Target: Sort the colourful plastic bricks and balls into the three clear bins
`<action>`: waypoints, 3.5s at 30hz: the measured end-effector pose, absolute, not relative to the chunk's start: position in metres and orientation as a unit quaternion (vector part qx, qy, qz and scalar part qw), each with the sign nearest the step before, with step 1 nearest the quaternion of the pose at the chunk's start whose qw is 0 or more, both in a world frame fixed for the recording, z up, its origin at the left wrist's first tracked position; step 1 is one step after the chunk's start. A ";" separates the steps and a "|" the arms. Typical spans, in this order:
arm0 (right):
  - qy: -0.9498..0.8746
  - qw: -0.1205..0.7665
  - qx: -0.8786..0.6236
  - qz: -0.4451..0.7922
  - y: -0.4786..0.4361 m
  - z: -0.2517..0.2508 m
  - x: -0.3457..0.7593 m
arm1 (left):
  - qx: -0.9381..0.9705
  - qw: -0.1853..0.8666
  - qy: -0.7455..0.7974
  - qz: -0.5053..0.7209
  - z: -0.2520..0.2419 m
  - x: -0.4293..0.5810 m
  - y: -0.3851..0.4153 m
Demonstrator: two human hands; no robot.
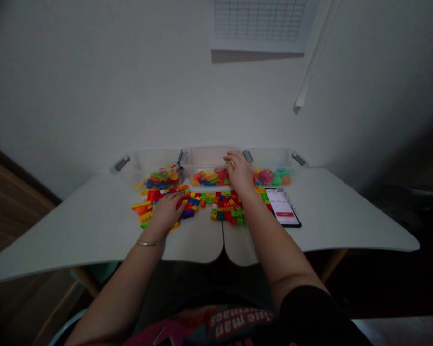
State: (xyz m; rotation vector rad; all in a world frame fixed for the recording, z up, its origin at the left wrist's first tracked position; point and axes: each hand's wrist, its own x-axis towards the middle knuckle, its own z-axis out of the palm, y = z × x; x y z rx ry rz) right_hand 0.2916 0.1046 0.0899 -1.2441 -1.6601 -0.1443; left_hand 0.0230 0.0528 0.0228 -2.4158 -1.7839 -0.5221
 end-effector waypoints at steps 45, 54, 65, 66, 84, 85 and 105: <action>-0.842 0.209 -0.486 -0.109 0.022 0.014 0.210 | -0.795 0.051 -0.575 -0.184 0.021 0.023 0.053; -0.831 0.168 -0.521 -0.093 0.024 0.012 0.213 | -0.792 0.053 -0.581 -0.181 0.022 0.024 0.052; -0.818 0.211 -0.534 -0.032 0.024 0.011 0.217 | -0.792 0.054 -0.579 -0.186 0.020 0.023 0.053; -0.821 0.215 -0.527 -0.036 0.024 0.011 0.217 | -0.793 0.054 -0.578 -0.187 0.019 0.023 0.053; -0.702 0.531 -0.470 -0.065 0.086 0.090 0.278 | -0.795 0.044 -0.580 -0.175 0.023 0.023 0.053; -0.696 0.533 -0.477 -0.067 0.091 0.092 0.281 | -0.794 0.043 -0.581 -0.174 0.024 0.023 0.053; -0.766 0.376 -0.511 -0.105 0.101 0.072 0.272 | -0.792 0.038 -0.583 -0.178 0.025 0.025 0.052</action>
